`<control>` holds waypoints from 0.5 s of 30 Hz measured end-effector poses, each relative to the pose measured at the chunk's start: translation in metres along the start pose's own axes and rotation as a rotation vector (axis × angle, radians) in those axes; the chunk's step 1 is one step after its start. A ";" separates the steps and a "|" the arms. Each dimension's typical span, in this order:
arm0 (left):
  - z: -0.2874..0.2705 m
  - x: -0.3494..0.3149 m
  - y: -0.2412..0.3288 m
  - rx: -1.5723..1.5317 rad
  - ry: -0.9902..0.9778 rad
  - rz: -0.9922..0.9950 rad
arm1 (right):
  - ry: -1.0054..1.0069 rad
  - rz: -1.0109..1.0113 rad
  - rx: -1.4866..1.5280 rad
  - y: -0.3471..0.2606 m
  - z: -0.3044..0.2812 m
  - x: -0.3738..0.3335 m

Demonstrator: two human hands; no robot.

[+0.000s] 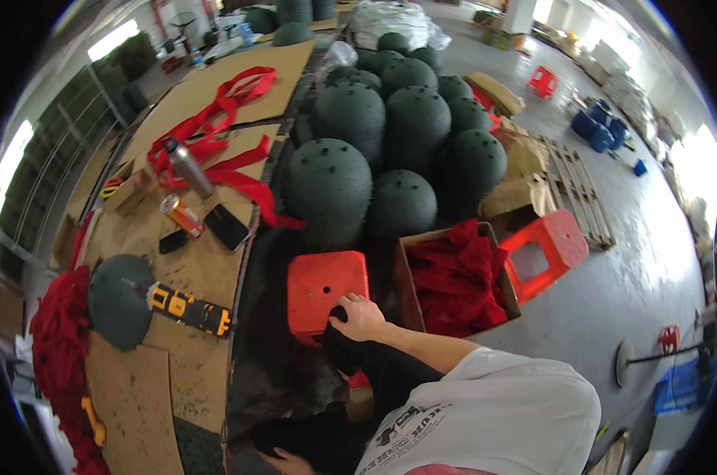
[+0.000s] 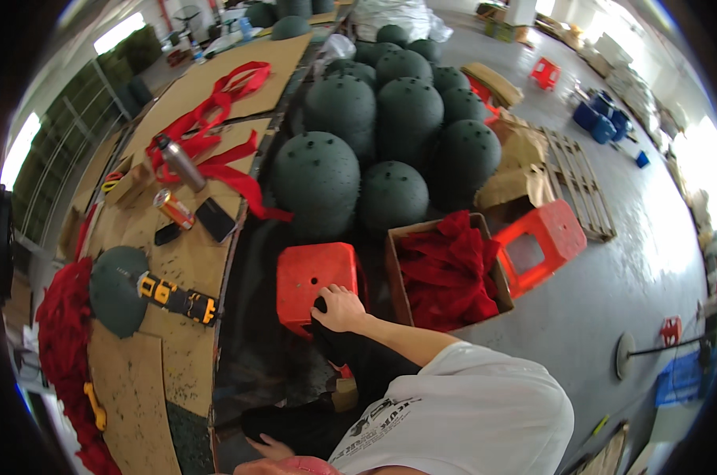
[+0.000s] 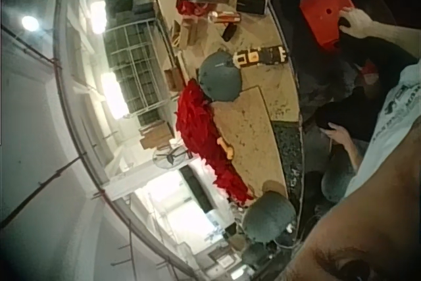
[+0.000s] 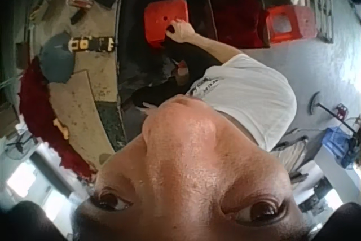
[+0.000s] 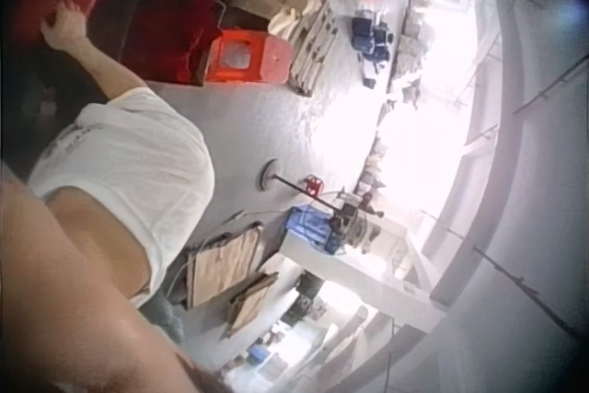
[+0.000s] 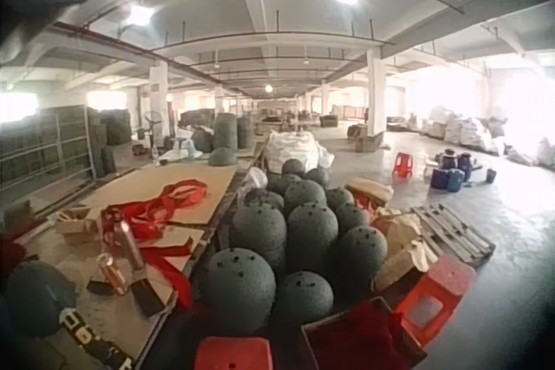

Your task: Drilling multiple small holes into green plastic hemispherical domes using a cordless power drill.

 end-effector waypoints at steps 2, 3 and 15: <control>0.008 -0.057 0.075 0.347 0.013 -0.152 | 0.056 0.042 -0.063 0.015 -0.014 -0.002; 0.002 -0.079 0.100 0.444 0.055 -0.101 | 0.037 0.016 -0.049 0.013 -0.010 -0.001; -0.037 0.000 -0.124 0.475 0.120 -0.115 | 0.012 -0.002 0.003 0.020 -0.017 -0.001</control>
Point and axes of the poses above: each hand's wrist, its own x-axis towards the middle knuckle, its own z-axis out of the palm, y = z × x, the point moved 6 cm from there along x, towards the middle knuckle, and after that the axes turned 11 degrees about x, right-handed, at the moved point
